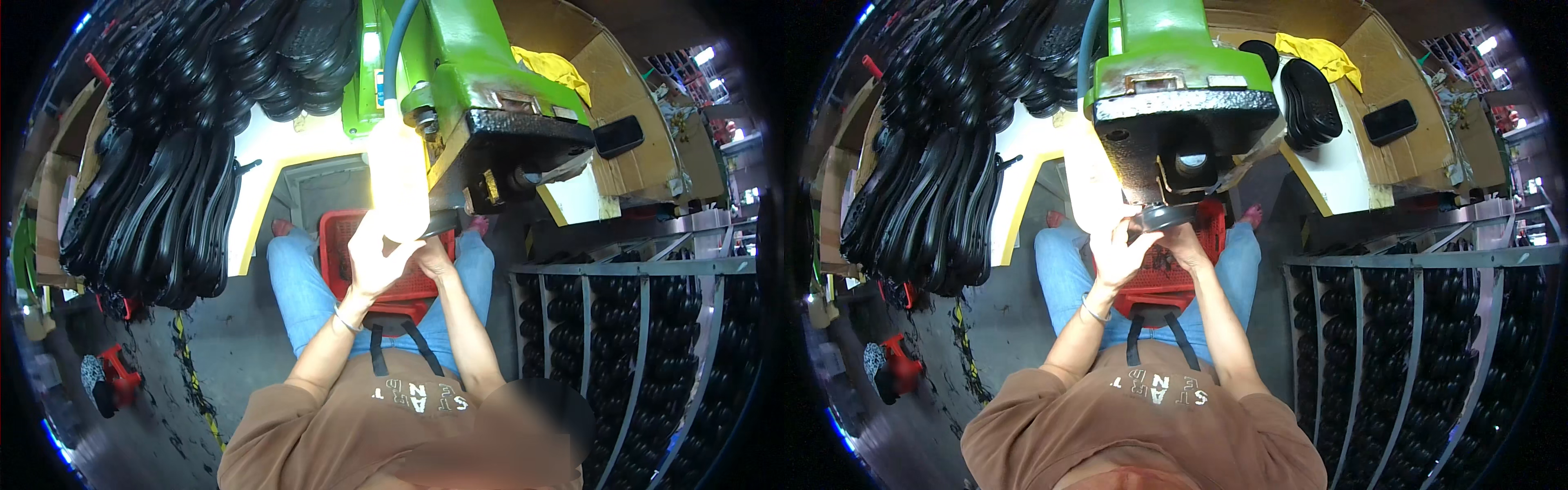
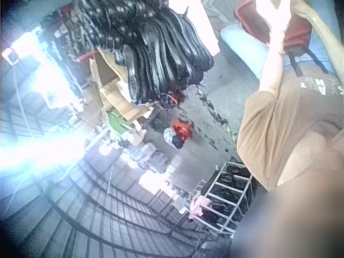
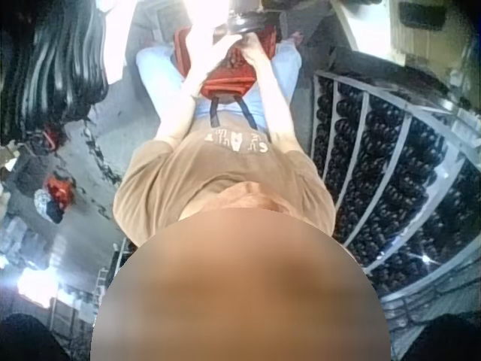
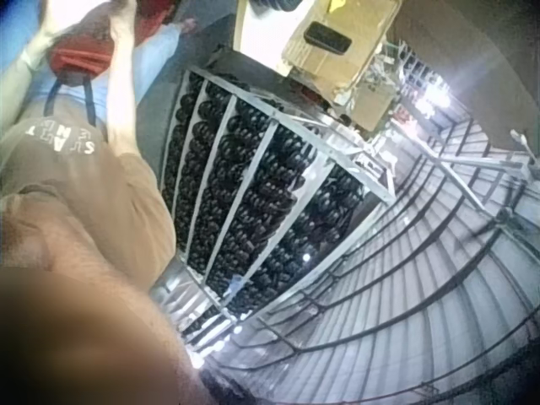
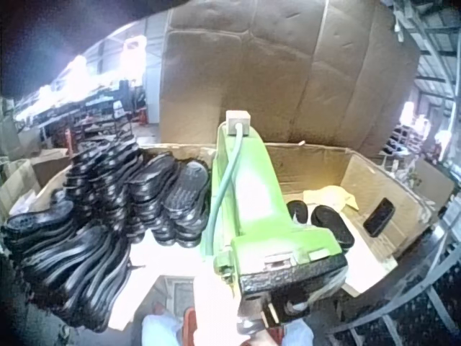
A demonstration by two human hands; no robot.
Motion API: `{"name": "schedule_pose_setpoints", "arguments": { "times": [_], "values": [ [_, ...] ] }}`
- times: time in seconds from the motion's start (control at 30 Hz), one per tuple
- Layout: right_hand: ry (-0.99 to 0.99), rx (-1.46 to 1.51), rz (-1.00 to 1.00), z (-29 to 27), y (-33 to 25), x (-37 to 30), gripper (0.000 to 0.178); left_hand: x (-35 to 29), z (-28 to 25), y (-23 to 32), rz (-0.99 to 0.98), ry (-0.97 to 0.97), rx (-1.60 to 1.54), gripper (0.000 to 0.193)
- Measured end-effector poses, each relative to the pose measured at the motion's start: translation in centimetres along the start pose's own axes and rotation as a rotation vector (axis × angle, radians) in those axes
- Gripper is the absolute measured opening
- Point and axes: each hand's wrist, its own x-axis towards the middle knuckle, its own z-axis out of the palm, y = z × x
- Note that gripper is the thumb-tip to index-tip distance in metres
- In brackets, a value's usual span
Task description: Operating a specialized industrial machine to attach or trim shoe soles.
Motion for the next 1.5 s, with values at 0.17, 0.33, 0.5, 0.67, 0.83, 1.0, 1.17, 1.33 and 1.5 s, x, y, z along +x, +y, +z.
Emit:
{"name": "schedule_pose_setpoints", "arguments": {
  "times": [0.17, 0.33, 0.5, 0.67, 0.83, 1.0, 1.17, 1.33, 1.5],
  "values": [
    [-0.049, 0.3, -0.124, -3.4, 1.5, 0.3, 0.041, -0.8, 0.0, -1.3, 0.102, -0.032, 0.185, 0.034],
    [0.079, 0.036, -0.247, -7.9, -2.1, -0.5, 0.028, -1.3, 0.4, -2.5, 0.011, -0.054, 0.072, 0.03],
    [0.197, -0.369, -0.258, -7.3, -10.7, -2.5, 0.022, -1.5, 0.6, -2.7, -0.098, -0.102, 0.036, 0.03],
    [0.244, -0.788, -0.332, -4.9, -17.1, -3.9, 0.025, -1.4, 0.5, -2.5, -0.43, -0.076, -0.216, 0.038],
    [0.25, -1.105, -0.462, -0.3, -20.0, -4.8, 0.039, -1.3, -1.1, -4.1, -0.206, 0.026, -0.505, 0.051],
    [0.294, -1.247, -0.72, 2.4, -16.3, -4.6, 0.048, -2.4, -5.4, -4.6, -0.156, 0.061, -0.769, 0.045],
    [0.34, -0.622, -0.58, -0.8, -10.0, -3.6, 0.079, -2.0, -6.2, -3.3, 0.077, -0.082, -0.54, 0.038],
    [0.197, 0.417, -0.231, 2.1, -8.1, -8.4, 0.072, -1.7, -3.3, -2.8, 0.405, -0.214, -0.22, 0.032],
    [0.249, -0.034, -0.347, 3.6, -11.5, -8.4, 0.066, -4.3, -0.1, -0.8, 0.231, -0.189, -0.31, 0.047]
  ]
}}
